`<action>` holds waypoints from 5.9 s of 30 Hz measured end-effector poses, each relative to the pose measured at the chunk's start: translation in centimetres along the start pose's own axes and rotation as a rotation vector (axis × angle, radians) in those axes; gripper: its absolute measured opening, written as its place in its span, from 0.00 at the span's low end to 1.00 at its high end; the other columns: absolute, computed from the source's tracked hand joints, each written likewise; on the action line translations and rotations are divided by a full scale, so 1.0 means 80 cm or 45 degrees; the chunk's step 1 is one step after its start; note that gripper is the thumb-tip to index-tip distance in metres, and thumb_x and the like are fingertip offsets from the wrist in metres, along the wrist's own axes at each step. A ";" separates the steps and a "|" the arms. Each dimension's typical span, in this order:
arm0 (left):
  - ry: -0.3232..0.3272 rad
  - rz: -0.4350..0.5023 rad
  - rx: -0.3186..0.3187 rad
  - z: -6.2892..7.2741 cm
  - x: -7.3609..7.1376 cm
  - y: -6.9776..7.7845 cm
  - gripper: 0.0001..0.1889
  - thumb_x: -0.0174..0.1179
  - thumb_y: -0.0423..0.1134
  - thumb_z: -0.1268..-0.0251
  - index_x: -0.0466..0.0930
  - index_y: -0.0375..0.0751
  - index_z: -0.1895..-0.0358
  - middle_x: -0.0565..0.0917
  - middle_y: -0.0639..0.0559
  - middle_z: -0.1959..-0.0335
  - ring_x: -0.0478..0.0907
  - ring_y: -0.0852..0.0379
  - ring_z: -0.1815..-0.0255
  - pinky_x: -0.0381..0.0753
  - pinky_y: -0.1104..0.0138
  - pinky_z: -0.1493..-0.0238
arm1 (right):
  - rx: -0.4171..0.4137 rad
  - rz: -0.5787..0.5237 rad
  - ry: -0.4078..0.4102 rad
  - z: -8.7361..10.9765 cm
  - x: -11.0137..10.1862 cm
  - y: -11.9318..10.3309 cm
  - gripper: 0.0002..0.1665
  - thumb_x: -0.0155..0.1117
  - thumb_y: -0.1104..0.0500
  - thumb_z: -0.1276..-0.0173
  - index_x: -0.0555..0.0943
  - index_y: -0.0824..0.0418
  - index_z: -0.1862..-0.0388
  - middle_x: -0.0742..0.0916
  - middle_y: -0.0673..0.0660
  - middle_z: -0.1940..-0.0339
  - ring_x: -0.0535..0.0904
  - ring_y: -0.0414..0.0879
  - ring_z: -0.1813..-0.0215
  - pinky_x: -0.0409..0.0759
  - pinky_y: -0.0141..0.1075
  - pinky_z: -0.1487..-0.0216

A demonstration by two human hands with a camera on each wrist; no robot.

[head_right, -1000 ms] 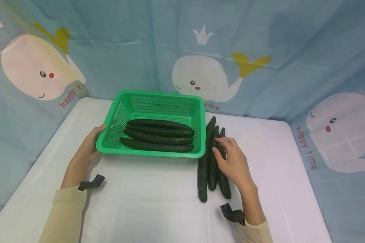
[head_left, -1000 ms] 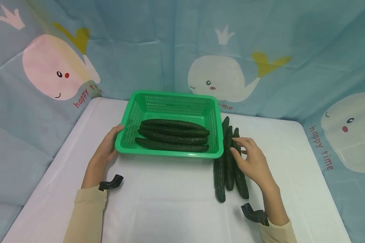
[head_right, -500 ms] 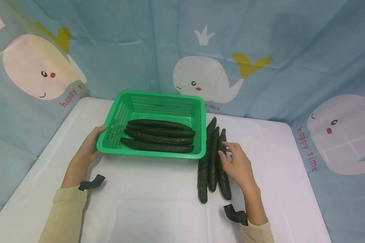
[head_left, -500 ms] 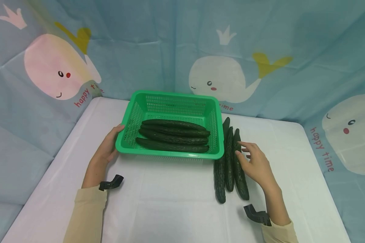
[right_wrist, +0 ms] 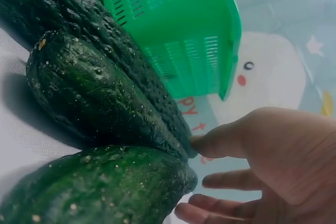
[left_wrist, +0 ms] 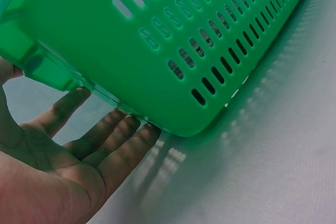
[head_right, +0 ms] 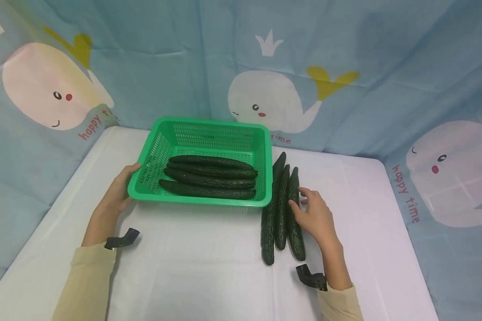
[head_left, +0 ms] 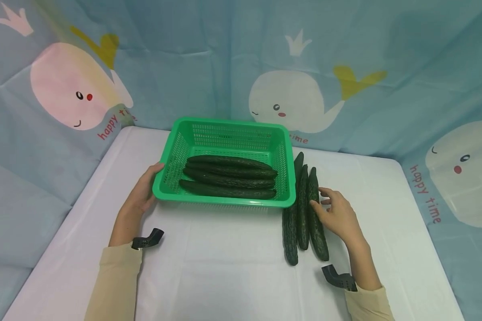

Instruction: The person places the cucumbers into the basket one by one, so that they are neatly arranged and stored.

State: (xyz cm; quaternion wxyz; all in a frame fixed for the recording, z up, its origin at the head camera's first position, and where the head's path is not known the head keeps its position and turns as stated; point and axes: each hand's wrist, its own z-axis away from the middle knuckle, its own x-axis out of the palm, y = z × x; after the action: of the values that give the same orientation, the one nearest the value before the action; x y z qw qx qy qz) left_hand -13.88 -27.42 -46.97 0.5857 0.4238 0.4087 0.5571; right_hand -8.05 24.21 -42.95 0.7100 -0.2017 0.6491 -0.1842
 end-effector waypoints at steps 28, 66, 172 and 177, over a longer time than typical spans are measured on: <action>-0.040 -0.008 0.009 -0.001 0.000 0.004 0.42 0.45 0.67 0.20 0.48 0.55 0.12 0.51 0.51 0.10 0.49 0.48 0.10 0.55 0.53 0.11 | 0.178 -0.008 -0.196 -0.009 0.012 0.012 0.40 0.61 0.44 0.20 0.74 0.78 0.30 0.86 0.77 0.40 0.86 0.70 0.40 0.86 0.64 0.42; -0.092 -0.015 0.045 0.004 -0.005 0.005 0.39 0.43 0.66 0.19 0.49 0.55 0.12 0.56 0.46 0.14 0.66 0.64 0.27 0.74 0.80 0.36 | 0.212 0.175 -0.205 0.004 -0.003 0.001 0.42 0.68 0.46 0.26 0.74 0.79 0.30 0.88 0.76 0.45 0.86 0.70 0.45 0.86 0.63 0.48; -0.092 0.028 0.031 0.001 -0.003 0.003 0.39 0.44 0.65 0.18 0.50 0.54 0.13 0.58 0.47 0.14 0.66 0.60 0.23 0.77 0.77 0.35 | -0.171 -0.141 0.049 -0.010 -0.033 -0.038 0.32 0.66 0.59 0.21 0.72 0.70 0.24 0.84 0.75 0.34 0.84 0.71 0.36 0.89 0.60 0.43; -0.076 0.014 0.019 0.002 -0.002 0.005 0.40 0.44 0.66 0.19 0.48 0.55 0.12 0.55 0.49 0.12 0.60 0.54 0.17 0.68 0.63 0.18 | -0.207 -0.122 0.039 -0.015 -0.039 -0.048 0.32 0.66 0.59 0.21 0.72 0.69 0.24 0.84 0.75 0.35 0.84 0.70 0.37 0.89 0.60 0.44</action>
State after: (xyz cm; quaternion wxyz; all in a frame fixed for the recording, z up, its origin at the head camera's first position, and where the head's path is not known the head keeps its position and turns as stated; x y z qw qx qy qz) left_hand -13.83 -27.59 -46.54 0.5913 0.4469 0.3927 0.5444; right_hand -9.52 22.50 -38.38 0.6716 -0.2866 0.6622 -0.1679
